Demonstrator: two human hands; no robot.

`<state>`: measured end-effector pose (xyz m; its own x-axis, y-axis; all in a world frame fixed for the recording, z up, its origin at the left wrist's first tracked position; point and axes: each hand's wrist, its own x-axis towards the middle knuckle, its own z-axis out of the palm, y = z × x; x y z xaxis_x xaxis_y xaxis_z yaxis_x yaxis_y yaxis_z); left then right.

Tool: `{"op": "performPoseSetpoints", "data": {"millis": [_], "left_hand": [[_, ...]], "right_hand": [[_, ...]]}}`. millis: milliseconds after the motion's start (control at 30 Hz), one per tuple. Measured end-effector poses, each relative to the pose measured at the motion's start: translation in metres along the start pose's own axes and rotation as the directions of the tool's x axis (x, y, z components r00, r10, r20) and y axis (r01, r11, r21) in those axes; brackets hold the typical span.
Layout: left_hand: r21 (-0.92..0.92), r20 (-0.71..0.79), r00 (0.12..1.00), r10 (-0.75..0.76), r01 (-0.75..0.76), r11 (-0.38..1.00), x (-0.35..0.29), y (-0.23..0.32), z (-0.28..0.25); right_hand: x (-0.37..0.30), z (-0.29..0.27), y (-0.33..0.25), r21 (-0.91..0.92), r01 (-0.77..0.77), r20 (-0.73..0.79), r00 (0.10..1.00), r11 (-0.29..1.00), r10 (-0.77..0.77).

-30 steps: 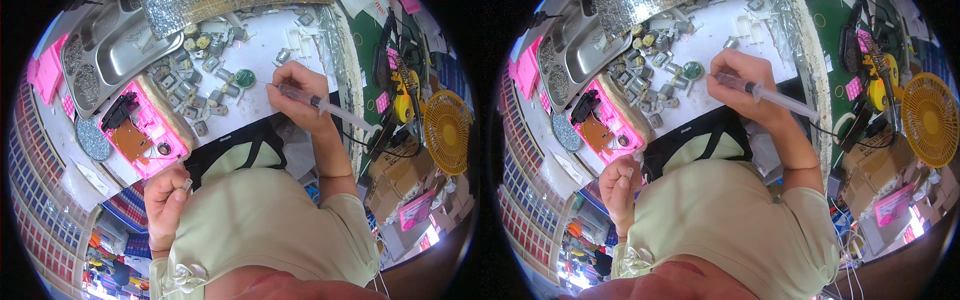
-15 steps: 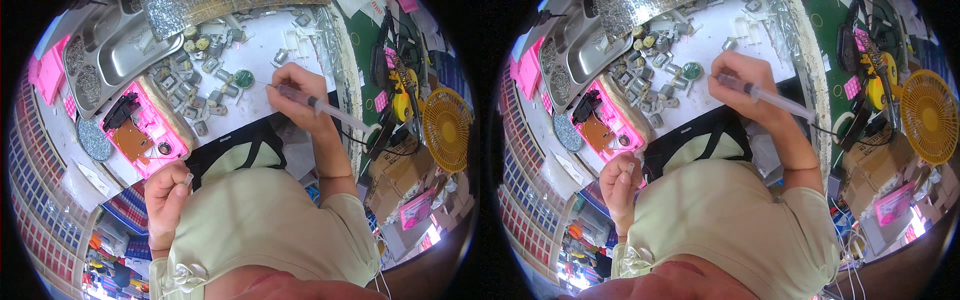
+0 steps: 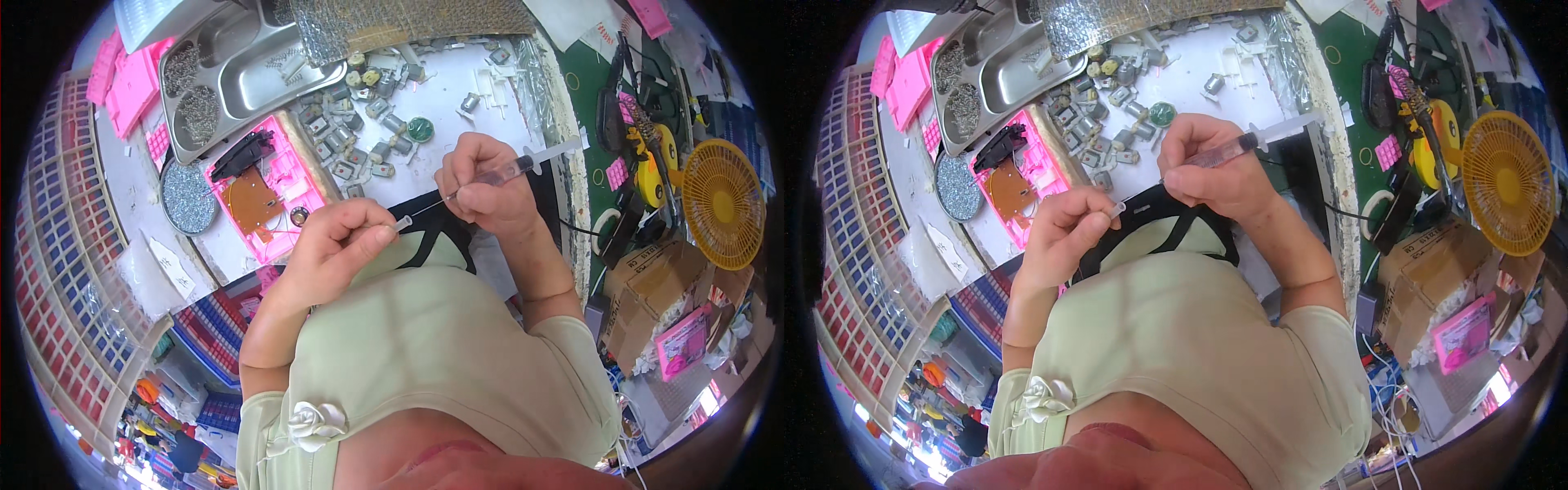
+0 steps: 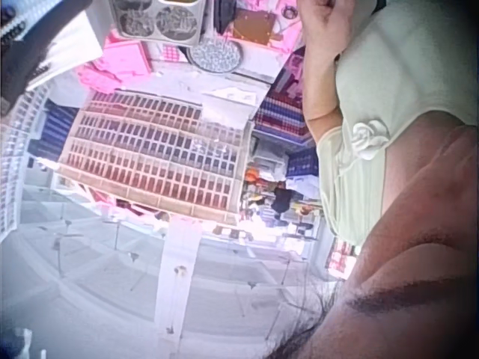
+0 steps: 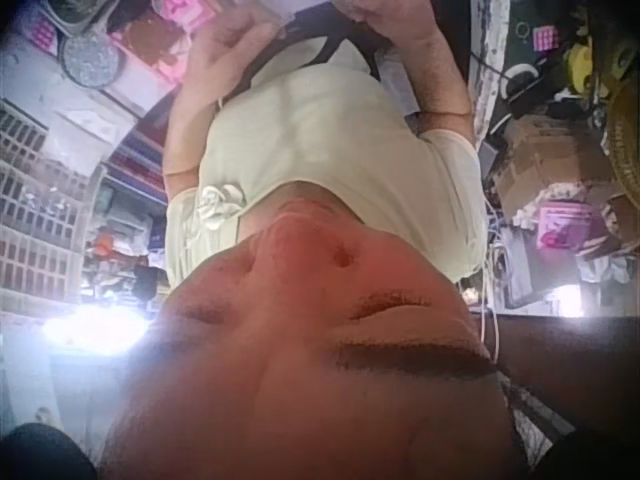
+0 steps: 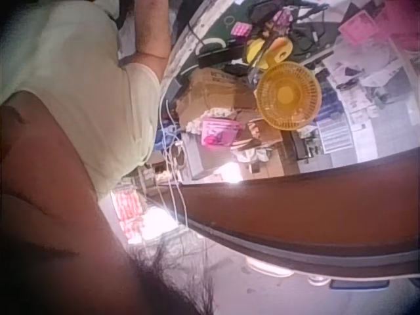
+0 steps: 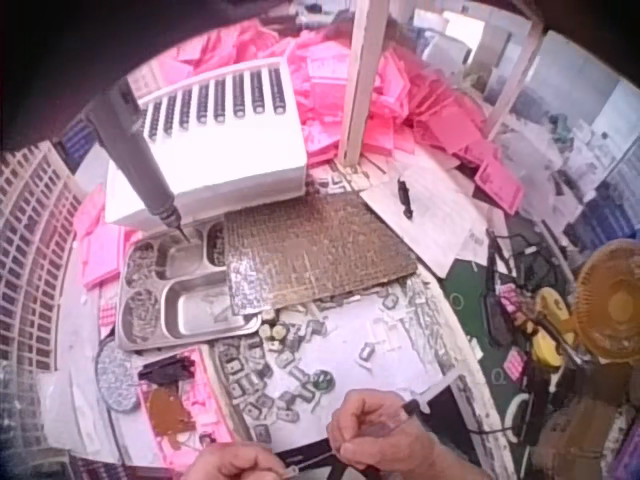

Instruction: Assemble a toy by soldering internal wires and screwing the plastic housing components together.

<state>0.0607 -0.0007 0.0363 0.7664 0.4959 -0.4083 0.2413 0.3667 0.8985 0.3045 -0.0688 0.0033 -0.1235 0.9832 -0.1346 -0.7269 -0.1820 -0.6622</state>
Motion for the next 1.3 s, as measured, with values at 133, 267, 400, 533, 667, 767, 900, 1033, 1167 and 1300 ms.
{"op": "performPoseSetpoints", "data": {"millis": [133,267,400,533,667,767,900,1033,1167,1300], "left_hand": [[-0.035,0.016,0.996,-0.087,0.088,0.996,-0.009,0.005,0.0],[-0.011,0.001,1.0,0.004,-0.004,1.0,-0.01,-0.003,0.002],[0.041,-0.041,0.999,0.018,-0.016,0.999,-0.007,-0.002,0.009],[0.086,-0.046,0.999,-0.001,0.005,0.996,-0.008,-0.001,0.01],[0.15,-0.03,1.0,0.003,0.001,0.989,-0.001,0.003,0.012],[0.137,-0.008,1.0,-0.004,0.005,0.991,0.002,-0.001,0.012],[0.044,0.015,0.997,-0.078,0.078,0.996,0.004,-0.002,0.017],[0.081,-0.051,0.994,-0.101,0.105,0.991,0.002,-0.001,0.021],[0.152,-0.116,0.992,-0.05,0.067,0.986,0.011,0.002,0.018],[0.11,-0.122,0.99,0.066,-0.052,0.993,0.024,0.002,0.016]], "right_hand": [[-0.004,0.006,-0.001,-0.017,-0.021,0.021,1.0,1.0,0.021],[-0.007,0.005,0.005,-0.188,-0.03,0.021,0.999,0.982,0.035],[-0.008,0.005,0.005,-0.316,-0.092,0.087,0.988,0.944,0.126],[-0.009,0.008,0.0,-0.168,-0.143,0.156,0.973,0.975,0.169],[-0.01,0.011,0.016,-0.284,-0.164,-0.055,0.987,0.945,0.154],[-0.008,0.001,0.025,-0.333,-0.122,-0.036,0.992,0.935,0.117],[-0.01,-0.003,0.037,-0.185,-0.132,-0.032,0.991,0.974,0.129],[-0.012,0.007,0.038,-0.178,-0.186,-0.097,0.98,0.966,0.171],[-0.017,0.005,0.043,0.034,-0.147,-0.165,0.975,0.989,0.151],[-0.036,-0.024,0.042,0.254,0.09,-0.152,0.987,0.963,-0.052]]}}
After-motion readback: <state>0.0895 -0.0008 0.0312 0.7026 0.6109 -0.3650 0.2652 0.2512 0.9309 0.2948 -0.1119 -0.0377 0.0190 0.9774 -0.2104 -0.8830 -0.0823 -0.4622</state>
